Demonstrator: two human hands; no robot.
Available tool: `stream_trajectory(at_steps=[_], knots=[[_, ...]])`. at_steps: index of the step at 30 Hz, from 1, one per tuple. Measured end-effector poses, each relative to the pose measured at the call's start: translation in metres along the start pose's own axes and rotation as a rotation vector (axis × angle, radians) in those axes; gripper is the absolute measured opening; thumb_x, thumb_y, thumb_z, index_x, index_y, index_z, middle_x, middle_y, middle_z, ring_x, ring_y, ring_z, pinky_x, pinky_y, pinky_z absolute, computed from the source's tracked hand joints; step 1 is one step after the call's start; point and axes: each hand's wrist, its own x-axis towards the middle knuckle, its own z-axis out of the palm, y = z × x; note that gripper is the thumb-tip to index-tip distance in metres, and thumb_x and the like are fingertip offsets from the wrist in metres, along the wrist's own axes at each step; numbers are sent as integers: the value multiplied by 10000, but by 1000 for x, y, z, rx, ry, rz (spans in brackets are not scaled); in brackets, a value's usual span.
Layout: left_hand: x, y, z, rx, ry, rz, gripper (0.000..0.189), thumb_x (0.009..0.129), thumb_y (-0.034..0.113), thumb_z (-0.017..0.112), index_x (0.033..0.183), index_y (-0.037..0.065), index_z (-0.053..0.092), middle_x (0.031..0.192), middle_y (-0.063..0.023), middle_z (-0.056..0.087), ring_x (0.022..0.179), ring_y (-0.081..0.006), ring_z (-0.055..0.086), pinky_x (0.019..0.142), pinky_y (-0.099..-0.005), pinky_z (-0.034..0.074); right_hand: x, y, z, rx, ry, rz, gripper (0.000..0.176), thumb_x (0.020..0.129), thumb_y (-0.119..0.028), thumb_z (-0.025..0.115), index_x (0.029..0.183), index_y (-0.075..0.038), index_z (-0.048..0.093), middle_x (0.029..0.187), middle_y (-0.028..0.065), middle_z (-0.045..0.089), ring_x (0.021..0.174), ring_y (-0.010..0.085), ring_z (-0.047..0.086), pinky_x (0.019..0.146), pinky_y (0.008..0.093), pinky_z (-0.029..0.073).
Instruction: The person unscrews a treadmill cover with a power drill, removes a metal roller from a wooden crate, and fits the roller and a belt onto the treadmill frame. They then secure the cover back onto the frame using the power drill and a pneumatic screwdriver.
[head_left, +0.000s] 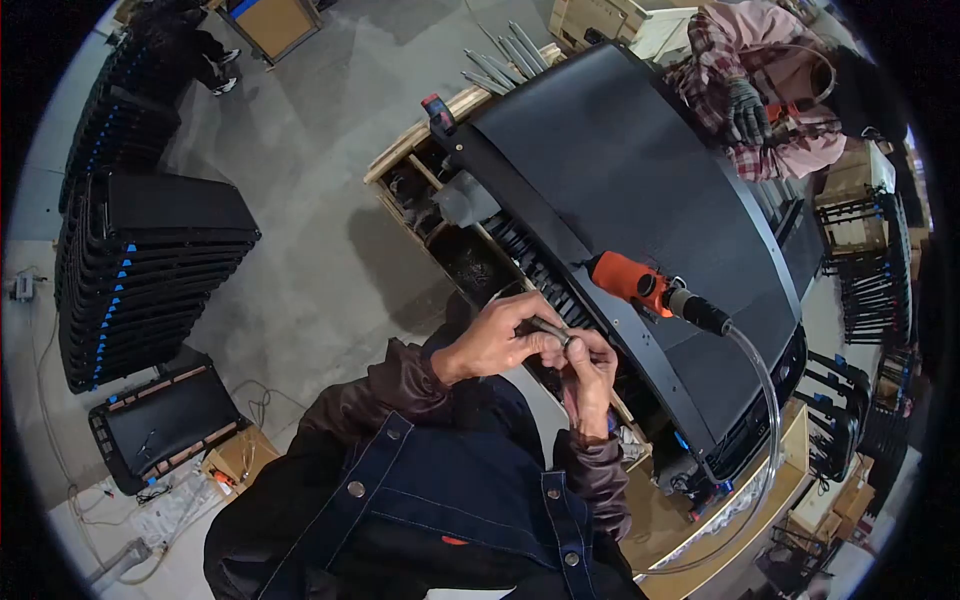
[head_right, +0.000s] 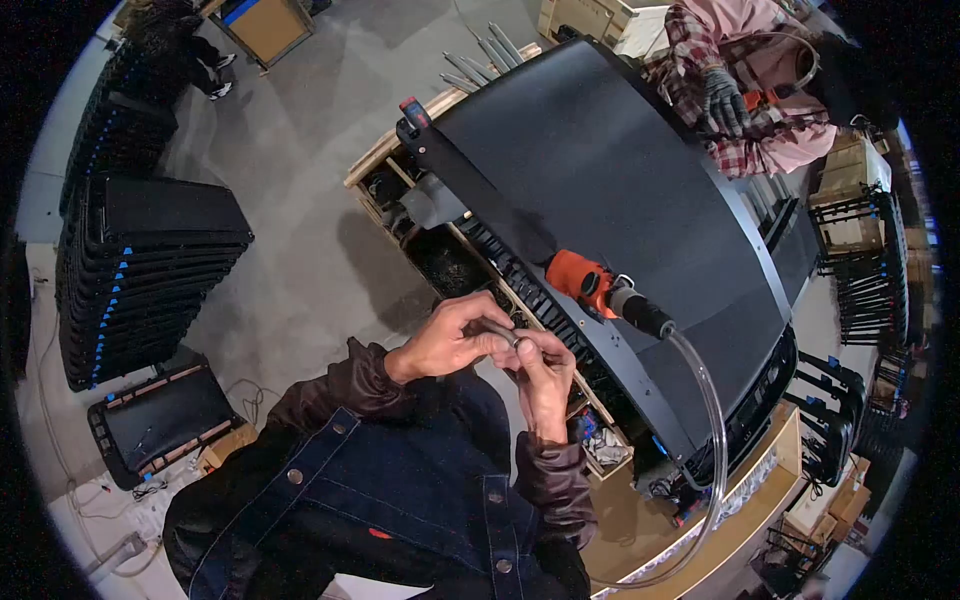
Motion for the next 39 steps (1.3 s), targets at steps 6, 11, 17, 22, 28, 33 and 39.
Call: stream_trajectory(at_steps=[6, 11, 17, 22, 28, 33, 39], knots=[[28, -11, -28, 114, -130, 15, 216, 874, 119, 781, 1012, -8, 673, 876, -85, 637, 792, -156, 645, 661, -313, 507, 11, 32, 9, 160, 91, -44, 222, 989, -176, 671, 1110, 9, 645, 996, 120, 703, 783, 209, 710, 743, 336, 600], [35, -23, -31, 196, -30, 52, 173, 851, 51, 761, 990, -8, 677, 859, -112, 629, 767, -208, 656, 640, -330, 509, 26, 32, 12, 14, 187, -52, 200, 997, -187, 661, 1075, -7, 619, 990, 103, 696, 795, 191, 704, 747, 330, 596], [41, -40, -29, 364, 50, 207, 171, 853, 15, 737, 1005, -11, 665, 854, -101, 639, 715, -217, 654, 629, -323, 515, 32, 30, 25, 239, 322, 86, 190, 1021, -192, 622, 1082, -16, 585, 968, 93, 691, 802, 170, 682, 724, 302, 572], [54, -53, -46, -375, -222, -623, 229, 930, 198, 726, 1002, 1, 631, 788, -23, 618, 683, -98, 596, 573, -276, 462, 42, 26, 41, -596, 402, -281, 75, 1021, -69, 589, 1025, 6, 600, 927, 88, 671, 790, 148, 655, 729, 295, 566], [56, -104, -50, -296, -520, -503, 321, 922, 341, 742, 857, 33, 678, 739, 33, 544, 748, -66, 507, 668, -273, 418, 35, 33, 3, -454, 284, 123, 47, 974, -23, 644, 999, 17, 646, 850, 29, 672, 771, 99, 620, 724, 244, 518], [69, -148, -38, -408, -383, -672, 264, 937, 335, 676, 848, 87, 657, 685, 54, 487, 648, -50, 428, 554, -261, 303, 30, 8, 15, -498, 599, -29, 299, 899, -33, 742, 1173, 29, 638, 999, 51, 706, 892, 123, 662, 821, 270, 533], [91, -255, -1, -1021, -195, -1297, 246, 1036, 206, 496, 928, 46, 647, 747, -24, 604, 582, -133, 536, 511, -247, 421, 81, -45, 54, -657, 611, -754, 762, 811, -243, 850, 1391, 5, 422, 1296, 213, 591, 1081, 306, 650, 994, 432, 522]])
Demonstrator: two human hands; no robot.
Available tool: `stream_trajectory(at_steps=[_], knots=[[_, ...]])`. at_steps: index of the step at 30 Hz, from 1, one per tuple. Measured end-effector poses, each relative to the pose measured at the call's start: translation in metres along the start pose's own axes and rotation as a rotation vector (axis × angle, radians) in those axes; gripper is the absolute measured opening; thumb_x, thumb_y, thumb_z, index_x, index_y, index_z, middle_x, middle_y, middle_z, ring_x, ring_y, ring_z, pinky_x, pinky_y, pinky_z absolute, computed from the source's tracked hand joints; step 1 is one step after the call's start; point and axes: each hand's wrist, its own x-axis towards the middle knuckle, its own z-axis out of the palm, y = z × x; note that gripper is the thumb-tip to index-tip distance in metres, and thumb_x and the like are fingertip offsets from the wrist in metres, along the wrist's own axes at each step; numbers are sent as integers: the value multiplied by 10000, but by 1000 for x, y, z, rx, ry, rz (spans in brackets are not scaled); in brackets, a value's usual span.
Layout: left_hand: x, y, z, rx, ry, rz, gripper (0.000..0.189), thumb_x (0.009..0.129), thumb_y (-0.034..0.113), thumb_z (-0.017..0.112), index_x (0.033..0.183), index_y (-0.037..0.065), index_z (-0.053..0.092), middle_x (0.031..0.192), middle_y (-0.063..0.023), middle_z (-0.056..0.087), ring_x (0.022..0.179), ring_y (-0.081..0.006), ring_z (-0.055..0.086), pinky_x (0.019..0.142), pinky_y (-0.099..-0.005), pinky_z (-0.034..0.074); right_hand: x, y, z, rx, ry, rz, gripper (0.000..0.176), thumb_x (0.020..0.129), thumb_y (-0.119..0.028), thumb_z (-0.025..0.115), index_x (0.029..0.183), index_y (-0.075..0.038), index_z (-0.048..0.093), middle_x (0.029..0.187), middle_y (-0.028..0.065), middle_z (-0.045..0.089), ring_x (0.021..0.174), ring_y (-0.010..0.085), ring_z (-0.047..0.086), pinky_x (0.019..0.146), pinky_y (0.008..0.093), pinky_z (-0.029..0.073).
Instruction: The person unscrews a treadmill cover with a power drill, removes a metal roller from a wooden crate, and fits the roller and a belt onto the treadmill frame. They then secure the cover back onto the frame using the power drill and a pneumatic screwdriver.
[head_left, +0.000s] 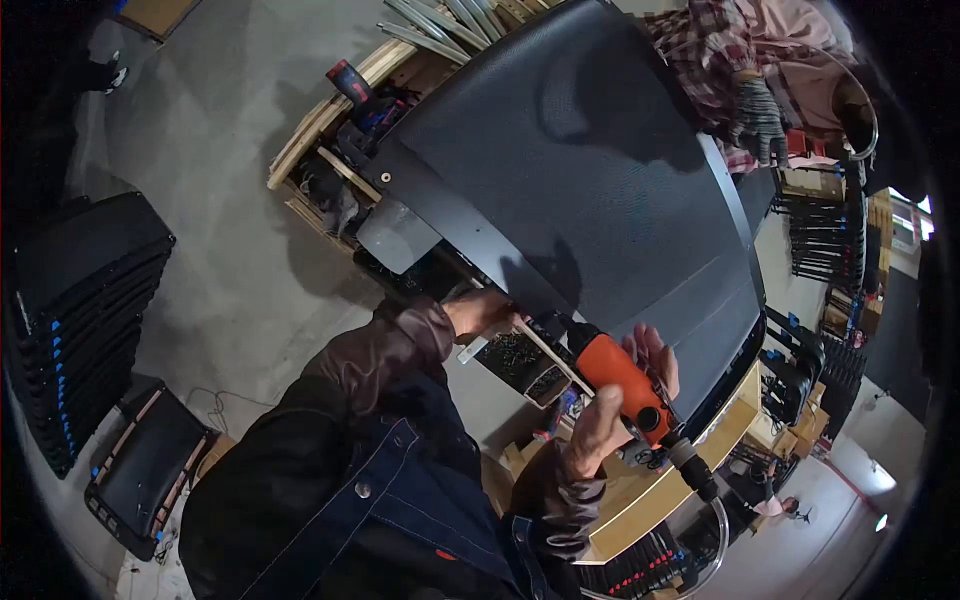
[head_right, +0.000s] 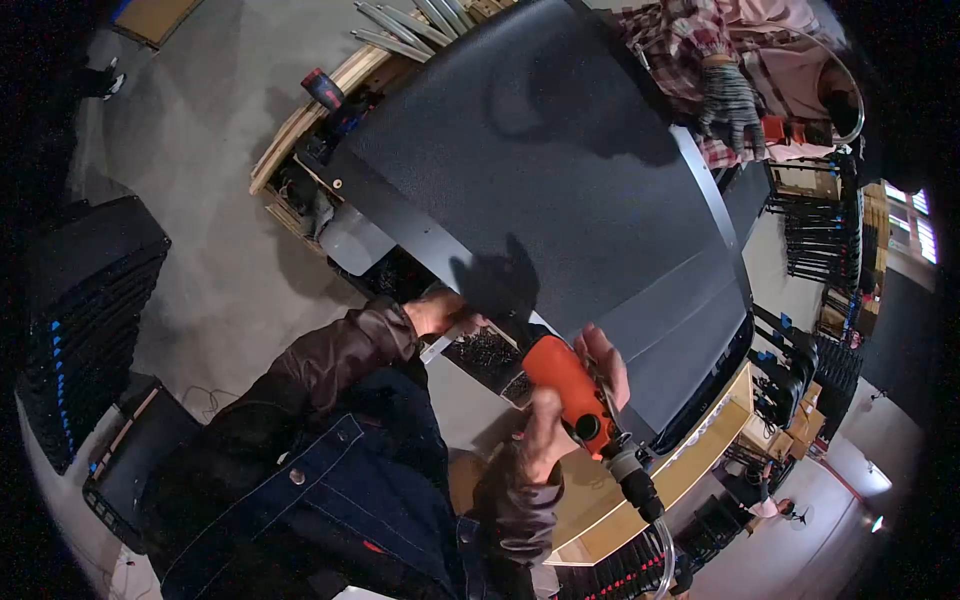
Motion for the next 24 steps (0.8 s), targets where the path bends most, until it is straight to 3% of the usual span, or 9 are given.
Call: stream_trajectory(at_steps=[2, 4, 7, 10, 14, 17, 24], knots=[[16, -1, 6, -138, -252, 96, 291, 1045, 252, 510, 916, 33, 652, 766, -48, 617, 615, -170, 570, 541, -276, 468, 8, 9, 12, 81, -3, 1, 736, 824, -240, 835, 1383, 5, 424, 1270, 219, 598, 1085, 326, 649, 985, 450, 526], [17, 5, 7, -136, -259, 119, 286, 1044, 254, 511, 926, 34, 650, 778, -49, 616, 626, -170, 570, 550, -278, 468, 19, 5, 22, 123, 0, 78, 615, 855, -223, 799, 1318, -12, 454, 1211, 223, 610, 1081, 339, 656, 957, 470, 542], [9, 11, 4, -31, -203, 179, 273, 1042, 259, 514, 955, 35, 643, 814, -49, 615, 660, -170, 572, 578, -283, 468, 29, 5, 35, 104, 4, 23, 562, 847, -226, 811, 1256, -36, 476, 1201, 221, 613, 1024, 338, 679, 941, 478, 549], [-6, 16, -5, 94, -142, 243, 263, 1040, 265, 518, 985, 36, 636, 851, -50, 613, 694, -171, 573, 605, -288, 468, 30, 33, 9, 95, -323, -174, 528, 828, -229, 822, 1193, -64, 479, 1121, 239, 640, 937, 373, 700, 971, 556, 517], [-15, 17, -4, 153, -112, 279, 257, 1038, 272, 522, 1024, 38, 627, 899, -51, 611, 739, -172, 575, 641, -295, 468, 35, 14, 22, 164, -163, -28, 449, 827, -180, 777, 1134, -28, 487, 973, 183, 636, 909, 335, 667, 961, 550, 518], [-14, 17, 5, 165, -110, 304, 257, 1036, 277, 526, 1054, 39, 620, 935, -52, 609, 773, -172, 576, 668, -300, 469, 41, 24, 12, 155, -318, -131, 425, 825, -179, 779, 1098, -33, 488, 922, 170, 631, 900, 334, 664, 936, 546, 523], [-19, 19, 16, 177, -104, 335, 274, 1031, 290, 534, 1123, 42, 604, 1019, -54, 605, 852, -173, 579, 732, -311, 469, 40, 30, 15, 174, -236, -70, 439, 815, -210, 808, 1037, -39, 470, 860, 180, 630, 887, 349, 681, 933, 569, 517]])
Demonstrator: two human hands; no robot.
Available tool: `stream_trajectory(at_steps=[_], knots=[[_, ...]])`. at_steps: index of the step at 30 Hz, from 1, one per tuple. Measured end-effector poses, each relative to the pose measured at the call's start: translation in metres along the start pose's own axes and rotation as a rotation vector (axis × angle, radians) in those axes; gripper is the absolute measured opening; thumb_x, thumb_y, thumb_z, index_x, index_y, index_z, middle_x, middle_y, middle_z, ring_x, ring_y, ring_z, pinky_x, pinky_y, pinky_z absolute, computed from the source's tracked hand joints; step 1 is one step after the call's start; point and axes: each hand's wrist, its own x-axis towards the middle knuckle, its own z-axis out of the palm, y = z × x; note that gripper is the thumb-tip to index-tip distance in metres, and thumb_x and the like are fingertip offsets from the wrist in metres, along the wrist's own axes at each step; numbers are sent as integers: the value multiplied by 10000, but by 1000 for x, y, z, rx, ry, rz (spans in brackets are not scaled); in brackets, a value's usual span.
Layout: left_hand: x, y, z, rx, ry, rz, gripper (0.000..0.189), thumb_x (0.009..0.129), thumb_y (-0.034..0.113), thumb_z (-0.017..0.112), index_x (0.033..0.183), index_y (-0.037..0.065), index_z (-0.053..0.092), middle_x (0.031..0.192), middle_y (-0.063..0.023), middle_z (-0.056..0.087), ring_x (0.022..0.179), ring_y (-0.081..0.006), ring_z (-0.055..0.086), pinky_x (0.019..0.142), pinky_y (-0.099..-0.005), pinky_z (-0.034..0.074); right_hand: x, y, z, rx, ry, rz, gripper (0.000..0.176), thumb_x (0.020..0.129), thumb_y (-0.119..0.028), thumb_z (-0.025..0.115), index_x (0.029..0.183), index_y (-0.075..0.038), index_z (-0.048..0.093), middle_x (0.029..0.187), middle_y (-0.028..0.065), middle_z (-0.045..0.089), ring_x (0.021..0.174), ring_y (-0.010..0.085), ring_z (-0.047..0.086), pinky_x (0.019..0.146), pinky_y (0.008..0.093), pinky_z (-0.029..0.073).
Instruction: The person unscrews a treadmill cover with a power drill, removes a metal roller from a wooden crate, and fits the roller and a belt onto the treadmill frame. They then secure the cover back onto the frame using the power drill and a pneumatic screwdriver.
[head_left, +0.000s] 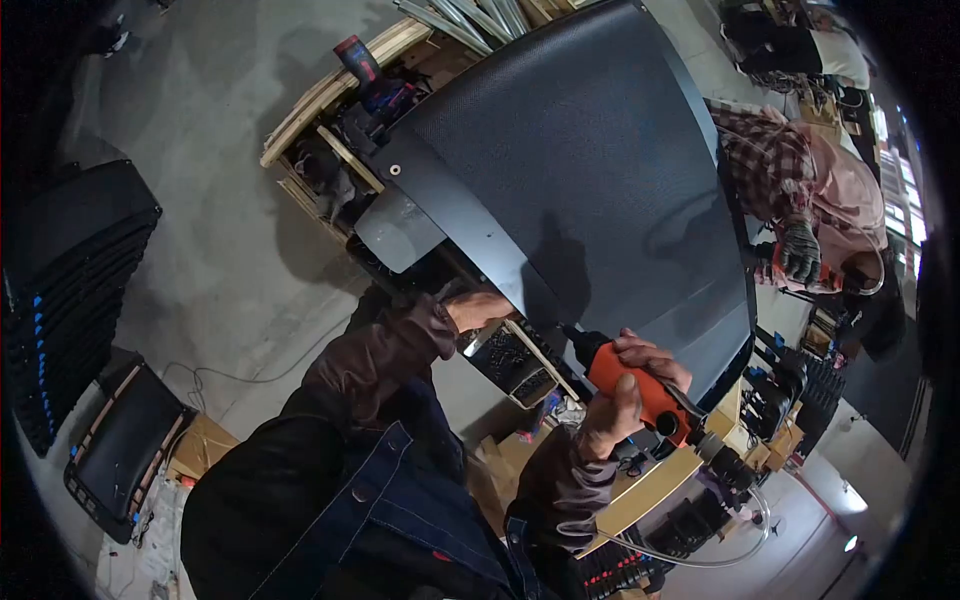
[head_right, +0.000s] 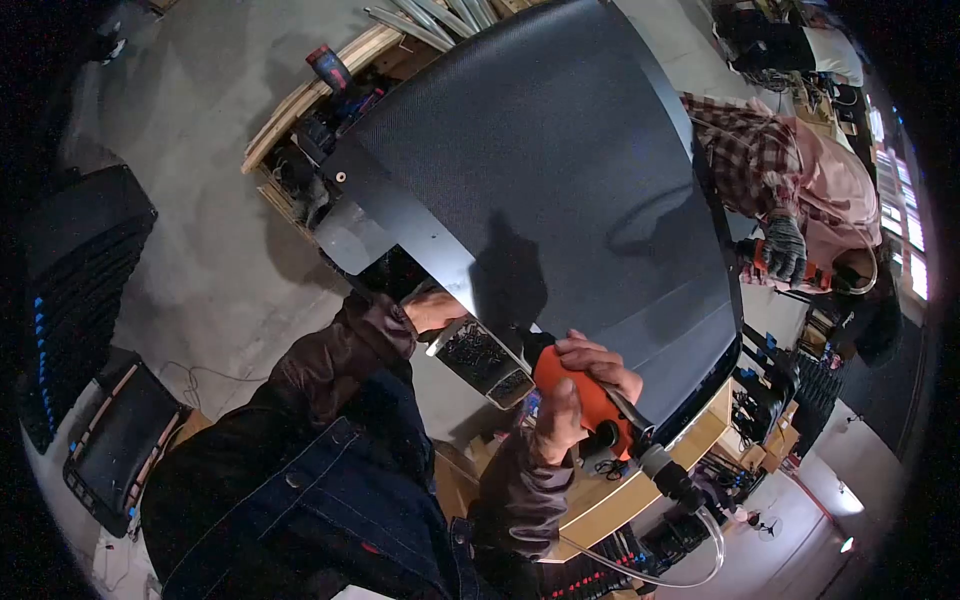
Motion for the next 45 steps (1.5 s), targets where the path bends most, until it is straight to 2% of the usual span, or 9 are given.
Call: stream_trajectory(at_steps=[31, 33, 35, 37, 39, 41, 43, 44, 45], knots=[[-18, 0, 42, 118, 121, 98, 510, 1011, 346, 570, 1427, 54, 533, 1392, -63, 586, 1202, -179, 594, 1014, -363, 470, -7, -4, -10, -12, -84, -15, 368, 832, -213, 745, 1041, -63, 482, 885, 139, 602, 942, 344, 646, 994, 566, 490], [-27, 7, 52, 139, 191, 84, 529, 1010, 350, 573, 1447, 55, 529, 1417, -63, 585, 1224, -179, 594, 1032, -367, 470, -4, -2, -13, -45, -105, -15, 515, 812, -284, 833, 1086, -34, 475, 971, 186, 642, 979, 370, 668, 975, 574, 505], [-43, 25, 55, 203, 278, 72, 528, 1003, 359, 575, 1425, 43, 553, 1370, -62, 625, 1181, -176, 623, 1019, -369, 475, -4, -5, -5, -20, -87, 26, 581, 806, -306, 842, 1155, -20, 476, 1083, 205, 628, 1030, 374, 661, 976, 559, 511], [-37, 19, 25, 507, 49, 204, 410, 1000, 298, 580, 1310, 34, 627, 1203, -61, 679, 1058, -169, 644, 928, -331, 494, -4, -15, -7, -25, -86, 118, 791, 791, -354, 867, 1348, 12, 442, 1341, 240, 546, 1132, 368, 638, 980, 508, 528], [-21, -11, -7, 575, -69, 395, 292, 998, 243, 586, 1160, 29, 700, 985, -46, 719, 898, -152, 652, 819, -293, 510, -4, -18, -7, -29, 7, 129, 832, 792, -360, 869, 1381, 23, 424, 1332, 241, 556, 1121, 357, 644, 970, 483, 539], [-25, -28, -13, 369, -52, 383, 275, 1012, 265, 578, 1125, 28, 658, 895, -44, 683, 755, -183, 611, 736, -346, 512, -17, -7, -2, -49, 151, 75, 652, 846, -211, 818, 1341, 11, 456, 1263, 221, 600, 1080, 343, 655, 969, 479, 537], [-48, -14, 4, 665, 139, 218, 270, 1039, 270, 520, 1069, 23, 626, 837, -102, 653, 781, -217, 639, 693, -392, 478, -26, -19, 20, -198, 167, 30, 479, 886, -57, 744, 1290, 4, 495, 1174, 205, 641, 1042, 321, 667, 951, 474, 547], [-33, -45, -12, 1083, 438, 693, 275, 1041, 290, 501, 1086, 41, 609, 796, -156, 637, 705, -346, 624, 676, -450, 486, -22, -20, 14, -165, -9, -15, 470, 887, -74, 748, 1276, 8, 499, 1187, 209, 632, 1046, 311, 667, 946, 464, 551], [-36, -61, -27, 1091, 456, 693, 275, 1041, 290, 501, 1086, 41, 609, 796, -156, 637, 705, -346, 624, 676, -450, 486, -18, -23, 5, -135, -186, -67, 461, 887, -91, 751, 1263, 12, 503, 1200, 214, 623, 1050, 300, 668, 941, 454, 555]])
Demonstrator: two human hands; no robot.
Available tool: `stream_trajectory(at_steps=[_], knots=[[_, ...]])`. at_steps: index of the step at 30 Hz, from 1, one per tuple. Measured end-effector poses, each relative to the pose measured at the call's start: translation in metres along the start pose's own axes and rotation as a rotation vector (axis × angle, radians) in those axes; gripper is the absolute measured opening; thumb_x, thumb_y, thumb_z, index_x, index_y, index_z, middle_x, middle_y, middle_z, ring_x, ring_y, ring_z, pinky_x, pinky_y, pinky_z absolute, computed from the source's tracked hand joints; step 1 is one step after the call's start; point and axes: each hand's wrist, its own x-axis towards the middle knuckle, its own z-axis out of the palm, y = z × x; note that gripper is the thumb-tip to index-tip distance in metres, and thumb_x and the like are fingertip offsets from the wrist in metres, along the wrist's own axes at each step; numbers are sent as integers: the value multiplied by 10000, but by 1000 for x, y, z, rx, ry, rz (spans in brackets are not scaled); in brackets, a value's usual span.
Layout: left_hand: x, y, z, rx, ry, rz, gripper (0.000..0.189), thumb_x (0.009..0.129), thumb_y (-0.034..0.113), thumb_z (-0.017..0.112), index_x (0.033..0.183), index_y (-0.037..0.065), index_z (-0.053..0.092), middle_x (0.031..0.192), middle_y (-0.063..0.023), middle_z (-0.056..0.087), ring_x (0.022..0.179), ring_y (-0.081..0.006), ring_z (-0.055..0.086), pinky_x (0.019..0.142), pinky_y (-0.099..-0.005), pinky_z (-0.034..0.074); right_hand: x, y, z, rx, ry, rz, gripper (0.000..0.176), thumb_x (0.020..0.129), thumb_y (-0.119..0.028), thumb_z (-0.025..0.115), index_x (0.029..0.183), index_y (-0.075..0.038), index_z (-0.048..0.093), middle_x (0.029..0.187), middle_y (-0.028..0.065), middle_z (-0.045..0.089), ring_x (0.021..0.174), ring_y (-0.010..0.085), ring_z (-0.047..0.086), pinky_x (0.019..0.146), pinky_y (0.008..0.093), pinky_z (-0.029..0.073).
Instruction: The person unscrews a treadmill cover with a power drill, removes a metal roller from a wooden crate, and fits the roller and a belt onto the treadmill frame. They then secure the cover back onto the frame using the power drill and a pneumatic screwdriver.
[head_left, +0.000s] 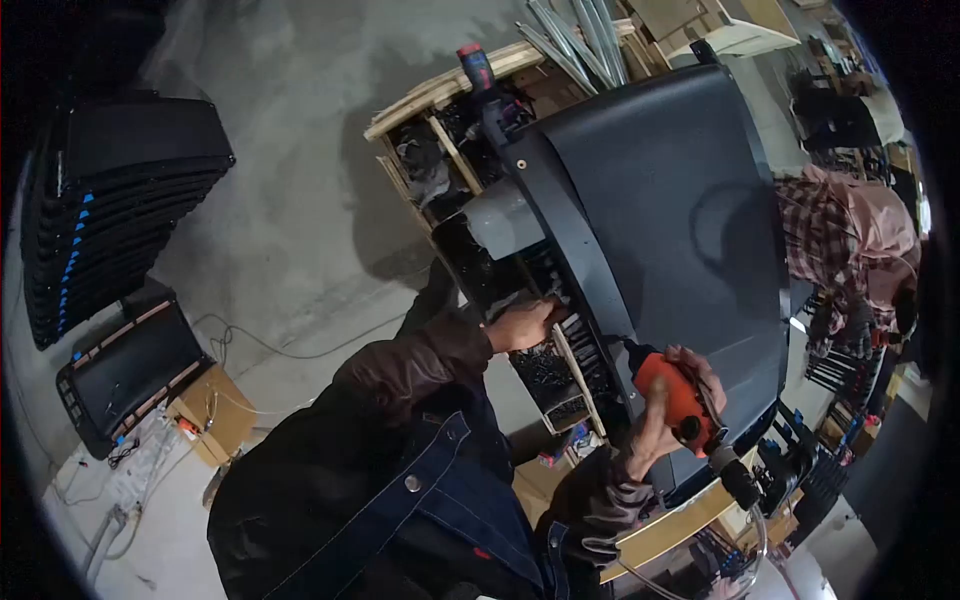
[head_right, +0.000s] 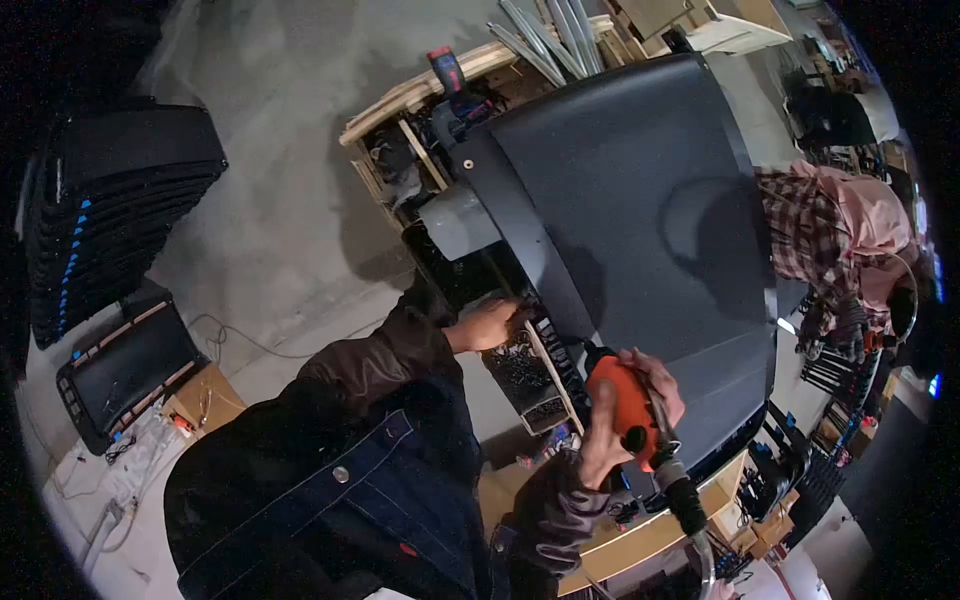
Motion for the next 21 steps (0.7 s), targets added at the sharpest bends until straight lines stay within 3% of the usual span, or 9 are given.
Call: stream_trajectory(at_steps=[3, 5, 7, 9, 14, 15, 17, 19, 21], knots=[[-21, -10, -47, 248, -5, -165, 236, 996, 225, 548, 1103, 33, 634, 968, -215, 649, 903, -400, 641, 724, -499, 515, 8, -8, -1, 115, 373, 327, 515, 839, -94, 786, 1259, -6, 502, 1262, 202, 580, 1073, 323, 648, 957, 466, 543], [-26, -23, -76, 589, 158, 184, 220, 960, 204, 594, 1094, 42, 656, 1059, -204, 655, 984, -386, 637, 748, -481, 539, -3, 0, 4, 22, 351, 207, 524, 831, -58, 773, 1281, 0, 511, 1279, 188, 577, 1075, 306, 658, 954, 458, 552], [-19, -64, -86, 530, 202, 53, 201, 934, 170, 601, 1075, 50, 678, 1068, -187, 669, 959, -390, 643, 763, -484, 547, -5, -3, 3, -173, 48, -27, 499, 843, 4, 730, 1298, 2, 524, 1216, 175, 602, 1052, 279, 663, 974, 473, 550], [-1, -84, -90, 504, 159, -107, 265, 929, 161, 584, 1148, 42, 674, 1019, -224, 671, 913, -437, 636, 753, -524, 528, 5, 1, -7, 14, 198, 122, 524, 795, -2, 747, 1259, -8, 504, 1141, 141, 573, 1035, 304, 654, 1002, 493, 540], [5, -49, -82, 498, 144, 165, 330, 927, 185, 651, 1217, 29, 634, 1012, -231, 683, 887, -420, 647, 789, -482, 525, 6, -16, -33, 257, 588, 234, 520, 877, -55, 691, 1331, -30, 439, 1157, 129, 581, 1053, 278, 631, 1041, 541, 494], [12, 10, -85, 165, -157, -156, 327, 943, 181, 676, 1232, 35, 625, 1057, -153, 703, 968, -327, 670, 843, -437, 519, -9, -15, -41, 272, 576, 271, 520, 872, -53, 697, 1326, -45, 442, 1158, 124, 578, 1042, 281, 634, 1042, 543, 489], [18, 48, -60, -518, -387, -254, 495, 924, 307, 744, 1305, 41, 573, 1182, -112, 667, 1165, -272, 625, 1016, -404, 469, -42, -25, -49, 273, 543, 359, 460, 870, -90, 717, 1256, -53, 469, 1085, 91, 578, 1049, 274, 639, 1020, 510, 499], [19, 125, -44, -1015, -214, -230, 464, 930, 294, 755, 1266, 17, 593, 1167, -80, 648, 1124, -210, 619, 978, -361, 493, -86, -31, -54, 178, 606, 496, 470, 864, -71, 709, 1260, -55, 457, 1089, 93, 572, 1032, 265, 638, 987, 482, 506], [22, 113, -19, -1153, -206, -401, 388, 921, 242, 758, 1229, 54, 617, 1172, -74, 655, 1088, -189, 640, 909, -369, 542, -156, -18, -84, 17, 526, 684, 448, 819, -10, 741, 1203, -50, 515, 1065, 73, 606, 944, 190, 625, 897, 392, 538]])
